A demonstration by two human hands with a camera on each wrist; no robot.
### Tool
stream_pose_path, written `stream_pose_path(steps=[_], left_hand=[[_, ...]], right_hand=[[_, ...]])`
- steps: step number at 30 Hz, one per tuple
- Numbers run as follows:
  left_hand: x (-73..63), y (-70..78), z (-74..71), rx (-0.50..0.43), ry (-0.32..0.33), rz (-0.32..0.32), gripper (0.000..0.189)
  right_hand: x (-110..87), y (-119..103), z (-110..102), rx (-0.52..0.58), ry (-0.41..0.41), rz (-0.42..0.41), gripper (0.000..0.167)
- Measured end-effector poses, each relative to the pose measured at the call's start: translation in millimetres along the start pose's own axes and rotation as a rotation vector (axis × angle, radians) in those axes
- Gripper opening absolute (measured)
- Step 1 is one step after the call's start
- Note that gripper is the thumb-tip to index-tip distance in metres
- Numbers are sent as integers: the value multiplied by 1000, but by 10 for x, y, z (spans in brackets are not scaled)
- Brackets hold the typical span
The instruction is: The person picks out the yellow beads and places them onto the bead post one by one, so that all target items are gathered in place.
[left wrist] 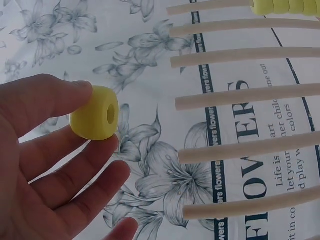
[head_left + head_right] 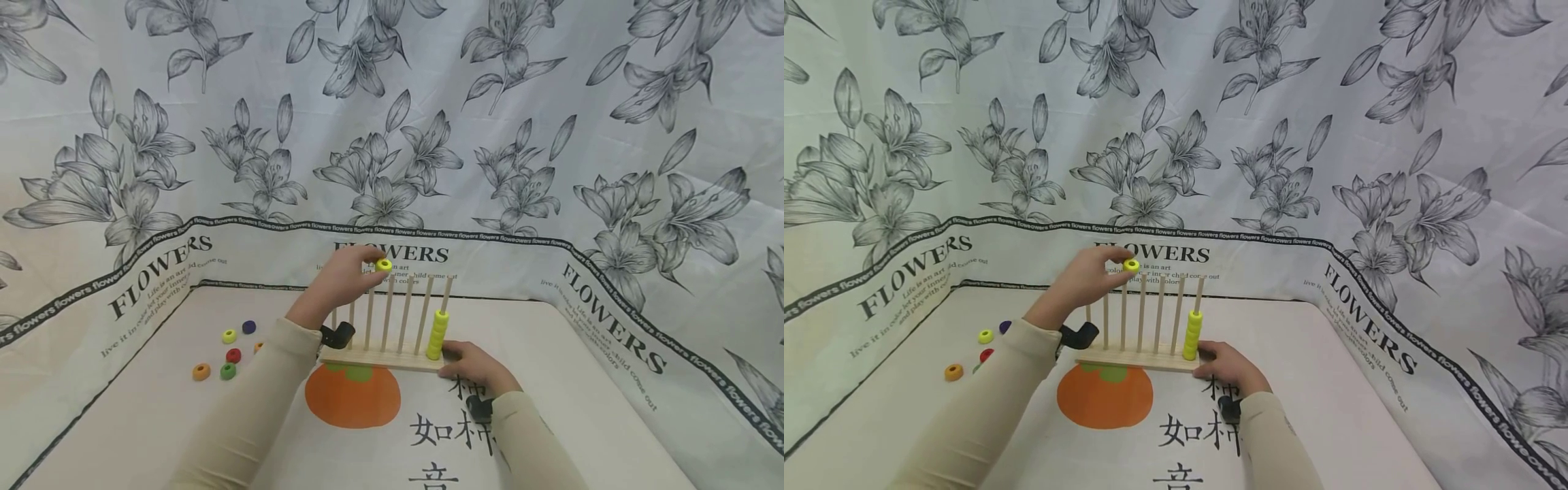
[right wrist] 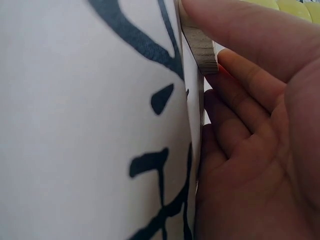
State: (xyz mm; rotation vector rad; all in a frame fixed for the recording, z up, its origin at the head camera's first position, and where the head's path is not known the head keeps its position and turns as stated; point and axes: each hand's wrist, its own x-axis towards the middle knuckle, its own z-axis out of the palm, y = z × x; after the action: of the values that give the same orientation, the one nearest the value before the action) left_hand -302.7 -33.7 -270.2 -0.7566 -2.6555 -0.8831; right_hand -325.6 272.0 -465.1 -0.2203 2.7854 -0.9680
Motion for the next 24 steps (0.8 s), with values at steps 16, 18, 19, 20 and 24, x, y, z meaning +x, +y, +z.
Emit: stream_pose_path(steps=[16,18,19,20,24], left_hand=[[160,131,130,-17,-26,20,36],[186,146,144,-17,-27,30,35],[195,157,147,-22,-29,33,35],[203,169,149,-21,-31,38,35],[235,221,151,-18,-32,58,36]], right_hand=[[0,0,0,0,-5,-8,73],[3,3,0,-3,-5,-6,74],[3,4,1,-3,-4,-3,74],[1,0,0,-3,-4,-3,74],[-12,-16,-4,9,-5,4,75]])
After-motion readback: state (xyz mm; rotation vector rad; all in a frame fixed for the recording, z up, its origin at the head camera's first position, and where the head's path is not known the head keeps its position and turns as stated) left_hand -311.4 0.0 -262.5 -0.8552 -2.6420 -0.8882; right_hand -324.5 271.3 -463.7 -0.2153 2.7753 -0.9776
